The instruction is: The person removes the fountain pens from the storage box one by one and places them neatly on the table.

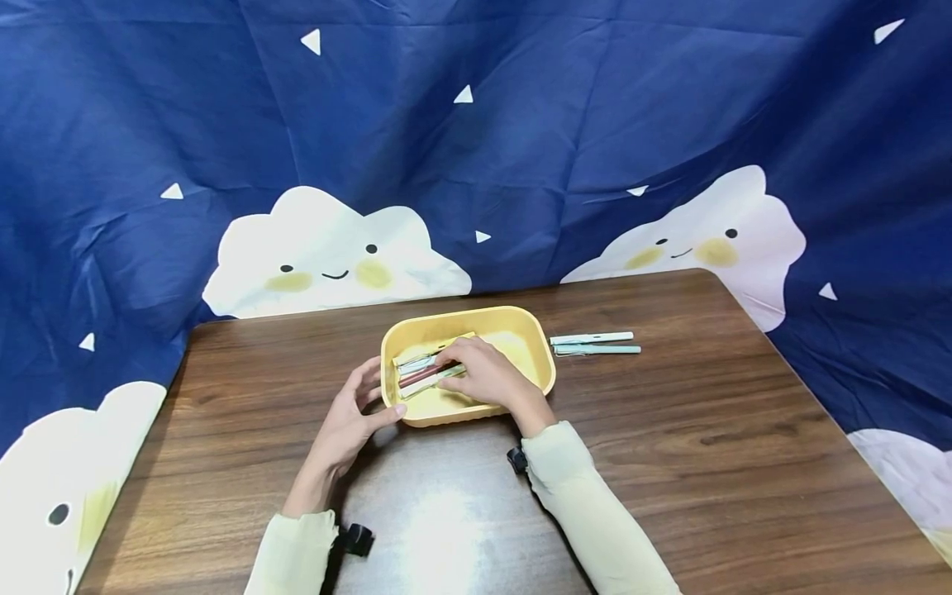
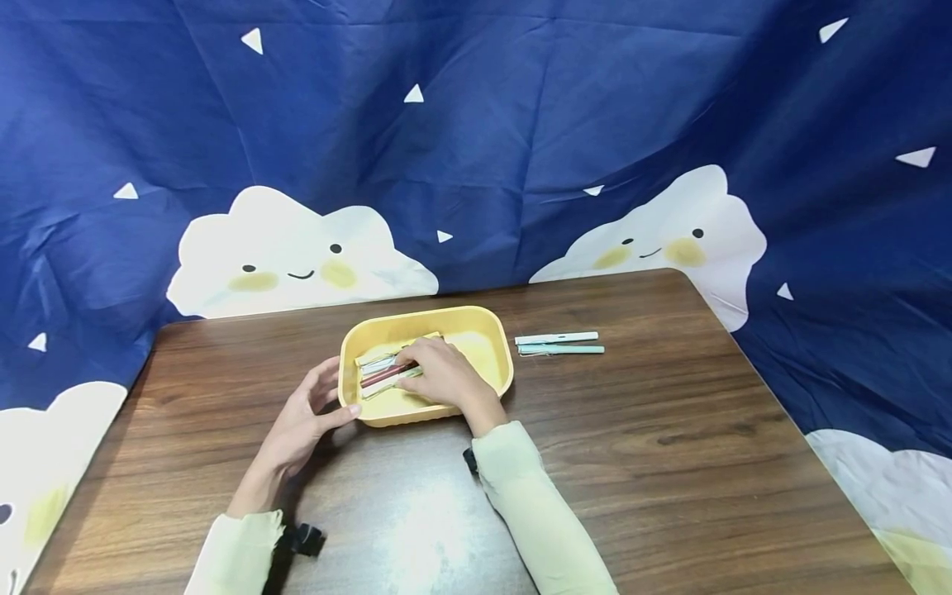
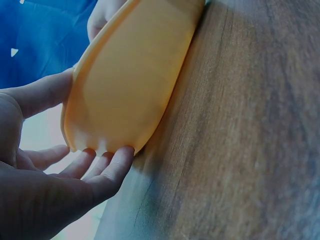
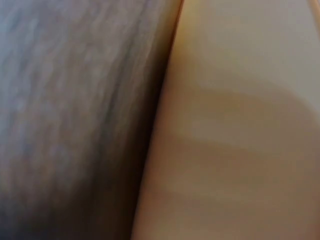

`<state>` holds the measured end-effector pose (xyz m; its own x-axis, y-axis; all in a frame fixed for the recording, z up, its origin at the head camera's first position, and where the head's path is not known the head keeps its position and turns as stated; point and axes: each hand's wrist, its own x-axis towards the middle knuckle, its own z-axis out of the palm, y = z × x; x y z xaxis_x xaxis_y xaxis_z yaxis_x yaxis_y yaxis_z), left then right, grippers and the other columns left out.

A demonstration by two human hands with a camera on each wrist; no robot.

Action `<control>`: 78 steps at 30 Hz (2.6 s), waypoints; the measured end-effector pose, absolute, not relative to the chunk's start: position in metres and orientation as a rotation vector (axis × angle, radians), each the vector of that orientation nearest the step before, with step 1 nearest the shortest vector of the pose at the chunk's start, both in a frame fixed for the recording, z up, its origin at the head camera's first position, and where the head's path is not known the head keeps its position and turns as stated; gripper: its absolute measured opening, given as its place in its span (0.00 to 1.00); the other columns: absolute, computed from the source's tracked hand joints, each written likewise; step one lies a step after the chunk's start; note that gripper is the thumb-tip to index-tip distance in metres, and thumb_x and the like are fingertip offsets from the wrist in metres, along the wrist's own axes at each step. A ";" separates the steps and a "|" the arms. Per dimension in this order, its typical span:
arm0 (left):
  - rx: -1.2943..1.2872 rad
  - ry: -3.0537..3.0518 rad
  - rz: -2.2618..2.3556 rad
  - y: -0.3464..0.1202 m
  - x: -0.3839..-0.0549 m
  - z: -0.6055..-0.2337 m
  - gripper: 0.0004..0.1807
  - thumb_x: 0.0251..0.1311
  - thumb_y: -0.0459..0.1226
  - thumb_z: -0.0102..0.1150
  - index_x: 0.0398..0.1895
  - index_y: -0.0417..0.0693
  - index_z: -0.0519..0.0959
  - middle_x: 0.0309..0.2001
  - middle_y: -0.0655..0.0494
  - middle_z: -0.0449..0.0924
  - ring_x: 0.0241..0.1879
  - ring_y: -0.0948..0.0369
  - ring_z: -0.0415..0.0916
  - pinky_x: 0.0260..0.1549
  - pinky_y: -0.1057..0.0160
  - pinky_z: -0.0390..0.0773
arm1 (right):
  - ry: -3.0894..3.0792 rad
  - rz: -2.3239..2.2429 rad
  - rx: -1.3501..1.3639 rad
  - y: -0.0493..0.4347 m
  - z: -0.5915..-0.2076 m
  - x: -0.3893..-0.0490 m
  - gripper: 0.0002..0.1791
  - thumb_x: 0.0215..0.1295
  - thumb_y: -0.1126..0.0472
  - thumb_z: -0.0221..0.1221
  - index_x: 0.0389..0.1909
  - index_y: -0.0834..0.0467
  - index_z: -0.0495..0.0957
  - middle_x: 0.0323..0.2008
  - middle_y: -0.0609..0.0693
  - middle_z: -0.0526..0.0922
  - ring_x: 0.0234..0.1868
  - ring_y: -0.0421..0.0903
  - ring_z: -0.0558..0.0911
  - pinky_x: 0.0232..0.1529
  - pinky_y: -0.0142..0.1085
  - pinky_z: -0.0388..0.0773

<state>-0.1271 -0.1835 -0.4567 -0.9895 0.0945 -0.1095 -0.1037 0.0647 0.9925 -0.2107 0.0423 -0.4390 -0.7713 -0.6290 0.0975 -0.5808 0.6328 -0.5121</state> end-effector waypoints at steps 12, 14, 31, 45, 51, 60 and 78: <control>-0.012 2.186 2.054 -0.183 -0.128 -0.458 0.46 0.47 0.30 0.69 0.69 0.51 0.55 0.65 0.45 0.61 0.62 0.46 0.63 0.45 0.70 0.75 | 2.747 -0.744 -0.989 0.041 -0.444 -0.214 0.17 0.54 0.52 0.66 0.46 0.49 0.82 0.46 0.45 0.82 0.52 0.44 0.77 0.56 0.41 0.70; -0.015 2.196 2.044 -0.183 -0.128 -0.458 0.46 0.47 0.31 0.69 0.69 0.50 0.55 0.65 0.45 0.61 0.62 0.46 0.63 0.45 0.70 0.75 | 2.751 -0.729 -0.965 0.041 -0.444 -0.214 0.17 0.54 0.52 0.66 0.46 0.49 0.82 0.46 0.44 0.82 0.52 0.44 0.77 0.55 0.42 0.70; 0.003 2.189 2.044 -0.183 -0.127 -0.456 0.46 0.48 0.32 0.69 0.70 0.51 0.54 0.66 0.45 0.61 0.63 0.47 0.63 0.45 0.70 0.75 | 2.741 -0.557 -0.891 0.036 -0.443 -0.215 0.12 0.55 0.52 0.66 0.41 0.44 0.84 0.44 0.38 0.84 0.51 0.40 0.78 0.51 0.42 0.73; -0.012 2.184 2.036 -0.181 -0.127 -0.456 0.47 0.48 0.33 0.69 0.70 0.52 0.54 0.66 0.46 0.60 0.64 0.48 0.62 0.46 0.70 0.74 | 2.697 -0.563 -0.854 0.039 -0.443 -0.215 0.04 0.60 0.54 0.62 0.27 0.43 0.82 0.33 0.35 0.80 0.35 0.38 0.76 0.34 0.37 0.73; -0.009 2.199 2.026 -0.183 -0.127 -0.457 0.47 0.48 0.34 0.69 0.70 0.52 0.53 0.66 0.46 0.60 0.64 0.47 0.62 0.47 0.69 0.73 | 2.708 -0.550 -0.908 0.038 -0.444 -0.216 0.06 0.61 0.55 0.60 0.24 0.43 0.80 0.29 0.36 0.78 0.31 0.39 0.74 0.28 0.35 0.70; -0.010 2.208 2.027 -0.183 -0.126 -0.456 0.47 0.48 0.34 0.70 0.70 0.52 0.54 0.66 0.47 0.61 0.63 0.49 0.64 0.46 0.70 0.74 | 2.745 -0.609 -0.875 0.038 -0.440 -0.215 0.03 0.61 0.53 0.61 0.32 0.43 0.83 0.36 0.37 0.81 0.39 0.38 0.77 0.36 0.39 0.74; -0.047 2.215 2.012 -0.181 -0.125 -0.457 0.47 0.47 0.34 0.70 0.70 0.53 0.55 0.66 0.47 0.61 0.64 0.48 0.62 0.46 0.71 0.74 | 2.765 -0.688 -0.869 0.052 -0.438 -0.214 0.08 0.61 0.53 0.60 0.41 0.43 0.82 0.44 0.39 0.83 0.47 0.42 0.80 0.45 0.41 0.75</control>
